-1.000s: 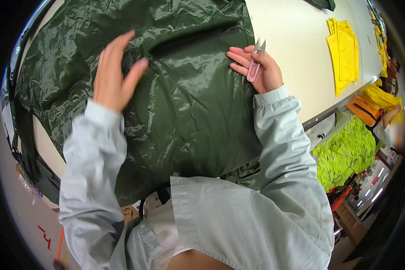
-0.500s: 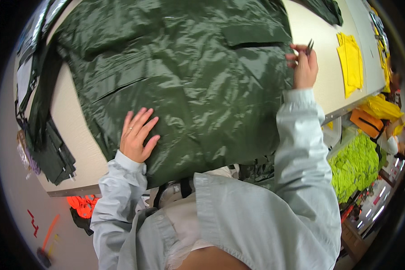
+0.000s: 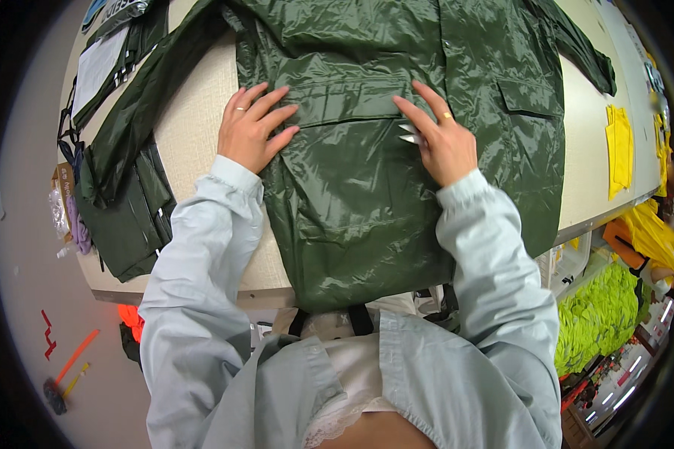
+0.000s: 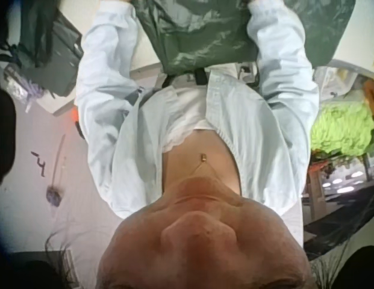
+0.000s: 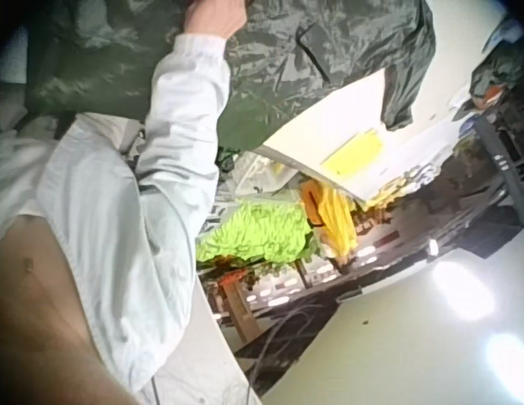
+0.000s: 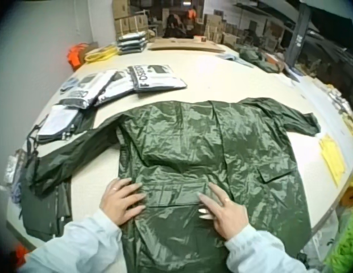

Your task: The person lays out a green raincoat on a table, uses scissors to cut off tags, and then folds the coat into a compact rectangle. The folded coat is placed into a plastic packaging bag and set aside.

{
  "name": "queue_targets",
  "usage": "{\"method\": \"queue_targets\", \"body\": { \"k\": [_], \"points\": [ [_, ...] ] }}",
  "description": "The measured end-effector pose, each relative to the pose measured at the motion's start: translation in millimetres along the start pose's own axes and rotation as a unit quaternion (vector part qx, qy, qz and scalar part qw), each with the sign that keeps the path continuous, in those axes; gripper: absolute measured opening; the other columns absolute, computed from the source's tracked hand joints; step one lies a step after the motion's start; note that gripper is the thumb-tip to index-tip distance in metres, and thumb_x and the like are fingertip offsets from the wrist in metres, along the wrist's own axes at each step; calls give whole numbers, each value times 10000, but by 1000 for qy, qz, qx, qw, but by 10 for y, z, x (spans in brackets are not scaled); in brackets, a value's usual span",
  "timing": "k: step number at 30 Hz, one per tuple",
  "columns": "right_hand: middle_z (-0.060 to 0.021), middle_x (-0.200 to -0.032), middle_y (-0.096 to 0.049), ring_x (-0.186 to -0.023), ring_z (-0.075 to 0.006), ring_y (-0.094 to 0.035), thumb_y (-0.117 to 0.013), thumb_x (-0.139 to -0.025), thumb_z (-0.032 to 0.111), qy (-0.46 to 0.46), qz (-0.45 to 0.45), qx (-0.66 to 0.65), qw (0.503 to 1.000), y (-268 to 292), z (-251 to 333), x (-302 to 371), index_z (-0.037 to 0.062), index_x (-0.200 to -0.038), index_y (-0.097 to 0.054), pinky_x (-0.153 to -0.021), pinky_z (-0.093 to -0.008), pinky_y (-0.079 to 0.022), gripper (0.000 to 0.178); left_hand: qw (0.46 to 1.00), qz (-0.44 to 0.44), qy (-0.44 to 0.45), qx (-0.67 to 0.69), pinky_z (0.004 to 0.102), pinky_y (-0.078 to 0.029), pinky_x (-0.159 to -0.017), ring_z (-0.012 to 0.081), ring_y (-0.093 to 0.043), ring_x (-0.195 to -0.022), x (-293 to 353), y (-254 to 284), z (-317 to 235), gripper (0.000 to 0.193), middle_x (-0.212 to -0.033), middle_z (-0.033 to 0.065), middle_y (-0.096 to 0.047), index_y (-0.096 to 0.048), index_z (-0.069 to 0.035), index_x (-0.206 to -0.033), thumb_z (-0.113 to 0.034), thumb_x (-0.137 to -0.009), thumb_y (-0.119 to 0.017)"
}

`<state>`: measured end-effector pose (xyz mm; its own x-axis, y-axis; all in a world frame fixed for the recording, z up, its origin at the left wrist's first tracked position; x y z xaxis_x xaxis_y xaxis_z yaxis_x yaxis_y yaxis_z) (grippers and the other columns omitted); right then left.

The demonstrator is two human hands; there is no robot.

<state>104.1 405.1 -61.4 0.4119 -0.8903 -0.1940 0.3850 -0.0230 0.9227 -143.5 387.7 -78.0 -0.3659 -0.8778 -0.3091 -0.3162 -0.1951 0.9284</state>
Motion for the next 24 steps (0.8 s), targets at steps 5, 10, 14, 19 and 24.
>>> {"method": "queue_targets", "body": {
  "k": [5, 10, 14, 19, 24],
  "points": [
    [47, -998, -634, -715, -219, -628, -625, -739, 81, 36, 21, -55, 998, -306, -324, -458, 158, -902, -646, -599, -308, -498, 181, 995, -78, 16, 58, 416, -374, -948, 227, -589, -925, -267, -1, 272, 87, -934, 31, -643, -606, -78, -851, -156, -811, -612],
    [34, -697, -574, -616, -56, -485, -664, -809, 215, -264, 26, -353, 897, -286, -702, -796, 37, -887, -632, -542, -228, -426, 197, 958, 49, 226, 171, 296, -502, -613, 188, -621, -659, -564, -141, 656, 190, -768, 87, -625, -568, -26, -871, -206, -901, -515],
    [34, -681, -563, -583, -49, -475, -716, -764, 236, -301, -30, -344, 889, -359, -825, -893, 31, -865, -654, -524, -221, -415, 236, 907, 67, 232, 345, 231, -461, -496, 85, -534, -547, -720, -265, 763, 246, -636, 11, -539, -570, -32, -875, -263, -921, -497],
    [21, -738, -598, -645, -66, -513, -747, -731, 248, -374, -47, -381, 844, -431, -920, -846, 31, -867, -664, -555, -229, -431, 269, 811, 133, 267, 504, 184, -434, -481, 43, -483, -536, -787, -349, 768, 276, -610, -36, -470, -571, -43, -879, -300, -928, -483],
    [14, -757, -607, -664, -71, -523, -751, -728, 249, -364, -60, -379, 849, -417, -922, -886, 27, -868, -663, -579, -222, -433, 277, 808, 123, 267, 511, 181, -420, -487, 38, -472, -533, -850, -311, 759, 285, -613, -39, -466, -572, -41, -887, -309, -928, -483]
  ]
}}
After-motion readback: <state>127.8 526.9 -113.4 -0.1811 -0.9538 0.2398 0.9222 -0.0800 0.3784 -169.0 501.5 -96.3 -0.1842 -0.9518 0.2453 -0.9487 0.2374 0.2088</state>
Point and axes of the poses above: each hand's wrist, its own x-axis away from the middle knuckle, its own y-axis out of the back of the hand, z = x × y, the point moved 6 cm from there along -x, towards the middle knuckle
